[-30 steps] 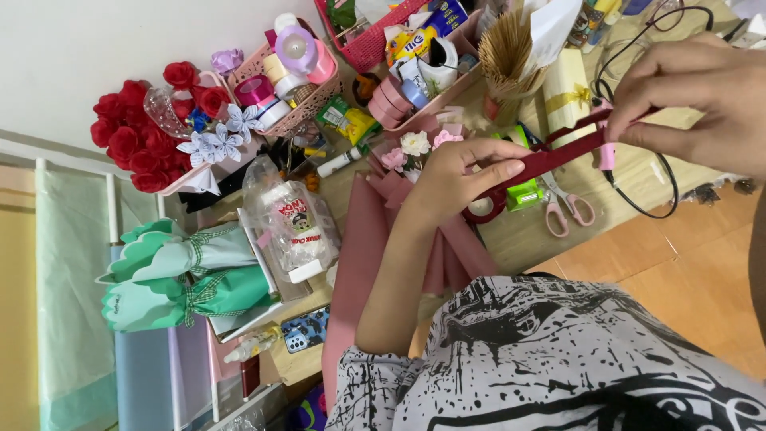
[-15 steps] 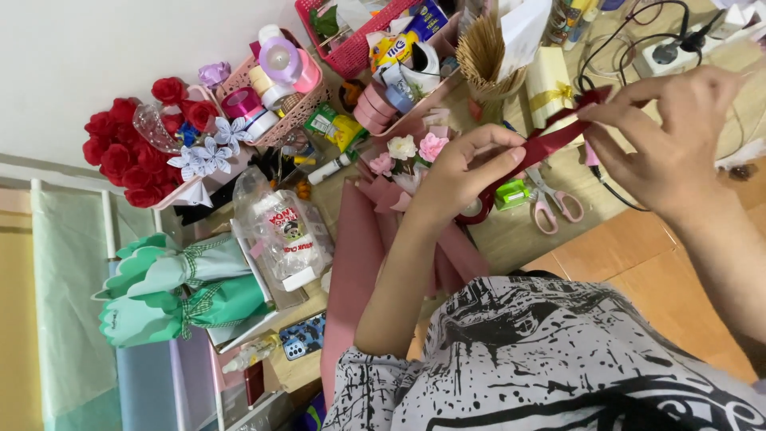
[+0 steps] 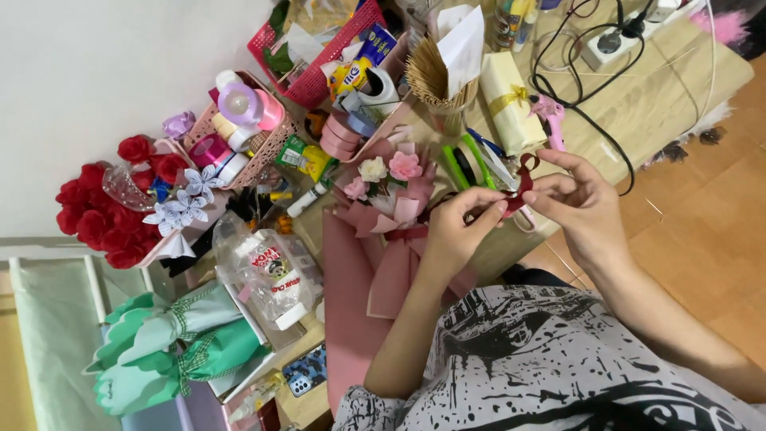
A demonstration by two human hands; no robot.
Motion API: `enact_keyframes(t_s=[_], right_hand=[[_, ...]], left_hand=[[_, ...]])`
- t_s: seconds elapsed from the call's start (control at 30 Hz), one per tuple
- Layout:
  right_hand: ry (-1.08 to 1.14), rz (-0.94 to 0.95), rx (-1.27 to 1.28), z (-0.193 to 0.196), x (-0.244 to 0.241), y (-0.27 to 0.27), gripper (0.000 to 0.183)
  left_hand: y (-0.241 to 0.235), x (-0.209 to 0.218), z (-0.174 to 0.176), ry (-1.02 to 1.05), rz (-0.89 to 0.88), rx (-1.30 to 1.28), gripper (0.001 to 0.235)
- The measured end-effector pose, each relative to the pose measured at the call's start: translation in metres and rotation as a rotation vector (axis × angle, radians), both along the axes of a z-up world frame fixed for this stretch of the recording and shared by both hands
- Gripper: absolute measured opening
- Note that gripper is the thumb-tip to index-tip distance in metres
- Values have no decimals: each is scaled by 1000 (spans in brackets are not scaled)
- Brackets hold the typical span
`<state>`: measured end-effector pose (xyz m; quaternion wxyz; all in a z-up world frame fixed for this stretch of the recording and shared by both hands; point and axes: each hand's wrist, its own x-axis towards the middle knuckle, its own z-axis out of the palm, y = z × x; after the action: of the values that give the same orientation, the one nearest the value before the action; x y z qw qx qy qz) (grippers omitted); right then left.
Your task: The person wraps a red ribbon around a bouquet of artificial flowers wrapped in pink paper. They use scissors to cut the ribbon and then tie it into a decorative bow, adjusting the loops and tails to finish the presentation.
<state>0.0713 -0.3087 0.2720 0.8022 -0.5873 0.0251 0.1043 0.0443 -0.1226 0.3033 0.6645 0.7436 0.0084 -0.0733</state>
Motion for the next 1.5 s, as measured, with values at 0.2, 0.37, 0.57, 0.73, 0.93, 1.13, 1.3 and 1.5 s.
enact_keyframes(t_s=[0.2, 0.37, 0.57, 0.73, 0.93, 1.13, 1.3, 1.5], right_hand=[[-67, -139, -7, -25, -13, 16, 70], [-46, -168, -35, -21, -13, 21, 69], [1, -105, -54, -22, -6, 22, 70], [37, -62, -83, -13, 1, 18, 72], [43, -12, -167, -37, 10, 3, 72], [-61, -80, -460, -154, 28, -41, 35], [-332, 365, -1452, -233, 17, -8, 62], [-224, 342, -1414, -281, 33, -25, 67]], left_hand=[[-10, -11, -28, 57, 145, -44, 16], [-8, -12, -15, 78, 137, -26, 21], [-2, -8, -28, 133, 115, -41, 36], [-2, 0, -58, 214, 85, -163, 35], [-4, 7, -72, 217, 72, -152, 31], [5, 6, -73, 220, 161, -172, 34], [4, 1, -78, 230, 209, -367, 49], [-4, -3, -67, 168, 129, -413, 49]])
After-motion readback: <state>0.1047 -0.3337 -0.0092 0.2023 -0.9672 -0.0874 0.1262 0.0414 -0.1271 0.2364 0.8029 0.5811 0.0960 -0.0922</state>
